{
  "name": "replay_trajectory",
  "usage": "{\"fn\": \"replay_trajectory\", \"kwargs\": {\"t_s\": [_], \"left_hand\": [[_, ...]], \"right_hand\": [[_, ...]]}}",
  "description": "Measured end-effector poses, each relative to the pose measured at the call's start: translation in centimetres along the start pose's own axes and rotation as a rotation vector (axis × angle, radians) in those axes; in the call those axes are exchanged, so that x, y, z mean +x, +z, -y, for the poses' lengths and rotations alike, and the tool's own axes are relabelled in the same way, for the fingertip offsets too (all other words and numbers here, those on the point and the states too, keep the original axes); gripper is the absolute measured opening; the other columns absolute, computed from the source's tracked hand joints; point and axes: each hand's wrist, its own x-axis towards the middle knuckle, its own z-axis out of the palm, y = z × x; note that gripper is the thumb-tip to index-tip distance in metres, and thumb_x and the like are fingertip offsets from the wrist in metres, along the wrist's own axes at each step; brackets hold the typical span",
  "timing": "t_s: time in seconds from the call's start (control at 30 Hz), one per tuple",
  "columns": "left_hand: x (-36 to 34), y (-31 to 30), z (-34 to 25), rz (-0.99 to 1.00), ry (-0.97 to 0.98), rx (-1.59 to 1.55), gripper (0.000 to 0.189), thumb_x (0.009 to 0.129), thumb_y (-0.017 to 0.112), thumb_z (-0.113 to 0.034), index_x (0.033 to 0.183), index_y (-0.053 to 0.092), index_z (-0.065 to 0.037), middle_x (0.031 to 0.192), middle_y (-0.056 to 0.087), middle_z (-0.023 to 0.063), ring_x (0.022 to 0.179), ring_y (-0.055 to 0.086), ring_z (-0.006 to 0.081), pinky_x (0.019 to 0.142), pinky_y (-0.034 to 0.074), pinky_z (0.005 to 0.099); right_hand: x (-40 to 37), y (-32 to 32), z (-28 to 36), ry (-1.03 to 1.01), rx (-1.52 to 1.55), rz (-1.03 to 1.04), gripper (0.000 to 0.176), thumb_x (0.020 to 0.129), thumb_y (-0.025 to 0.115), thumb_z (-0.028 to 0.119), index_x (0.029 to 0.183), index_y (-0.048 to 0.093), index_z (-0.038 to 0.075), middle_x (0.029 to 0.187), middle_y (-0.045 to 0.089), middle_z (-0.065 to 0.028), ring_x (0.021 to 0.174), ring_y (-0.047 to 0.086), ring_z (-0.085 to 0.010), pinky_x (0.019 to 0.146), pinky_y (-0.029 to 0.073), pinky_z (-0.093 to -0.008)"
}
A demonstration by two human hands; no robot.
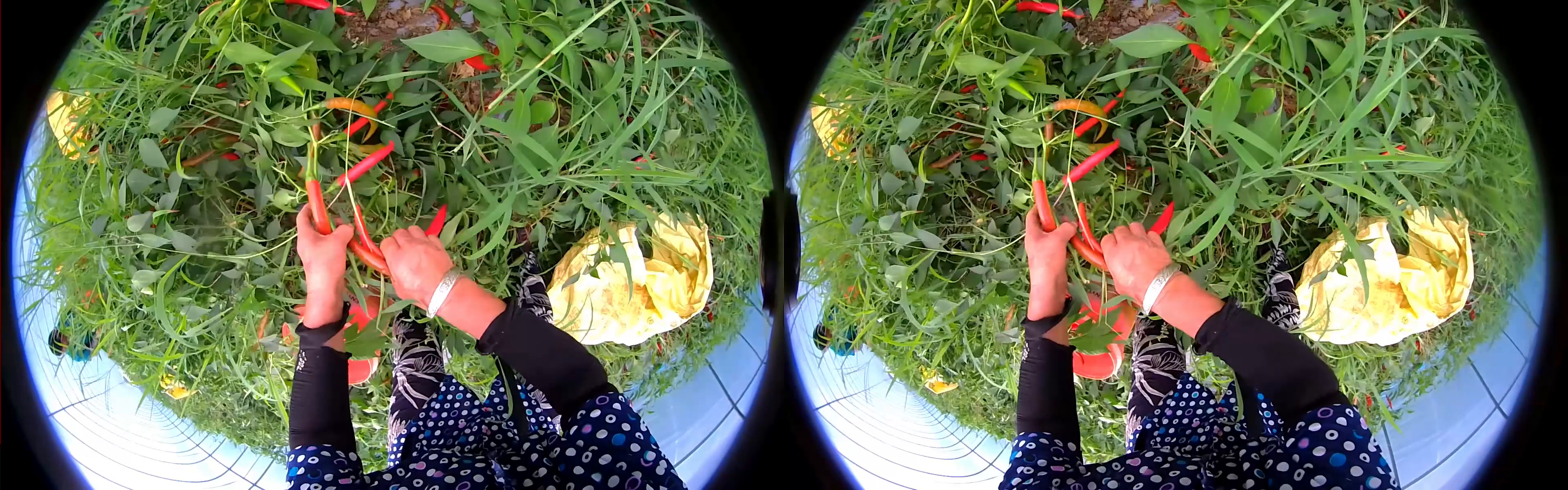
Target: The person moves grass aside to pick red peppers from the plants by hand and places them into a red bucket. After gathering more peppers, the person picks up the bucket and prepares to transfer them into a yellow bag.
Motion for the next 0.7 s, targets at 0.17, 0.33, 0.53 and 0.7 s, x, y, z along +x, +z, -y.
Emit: {"fn": "replay_trajectory", "kwargs": {"t_s": [0.17,0.33,0.53,0.7], "left_hand": [[-1.0,-0.1,2.6,0.157,-0.270,-0.306,0.040,0.067,0.057,0.005,0.106,0.052,-0.002,0.079,0.055,0.0001,0.068,0.052,0.0106,0.063,0.044,0.0237],[-2.3,1.7,1.8,0.195,-0.246,-0.412,0.032,0.074,0.059,0.002,0.105,0.052,0.001,0.080,0.056,0.0004,0.068,0.052,0.0092,0.063,0.044,0.0229],[-2.0,2.1,2.6,0.197,-0.124,-0.247,0.033,0.076,0.063,-0.001,0.107,0.052,0.000,0.080,0.054,0.0006,0.067,0.049,0.0073,0.061,0.044,0.0226],[-1.9,2.5,2.0,0.112,-0.120,-0.387,0.038,0.078,0.058,0.001,0.114,0.047,0.001,0.084,0.053,0.0012,0.070,0.048,0.0067,0.061,0.042,0.0197]], "right_hand": [[-2.1,-0.5,0.7,0.036,-0.074,-0.044,0.018,0.069,0.058,0.010,0.085,0.052,0.003,0.083,0.056,-0.0123,0.083,0.056,-0.0293,0.068,0.047,-0.0399],[-4.7,0.2,0.7,0.177,0.139,-0.021,0.020,0.072,0.058,0.008,0.088,0.048,0.002,0.080,0.056,-0.0182,0.067,0.059,-0.0351,0.061,0.049,-0.0426],[-7.4,0.6,2.2,0.277,0.442,-0.078,0.020,0.071,0.058,0.007,0.088,0.048,0.002,0.079,0.057,-0.0202,0.068,0.057,-0.0383,0.060,0.047,-0.0458],[-12.8,-1.0,4.0,0.262,0.722,0.083,0.017,0.072,0.058,0.009,0.086,0.053,0.004,0.067,0.055,-0.0153,0.062,0.056,-0.0340,0.058,0.046,-0.0397]]}}
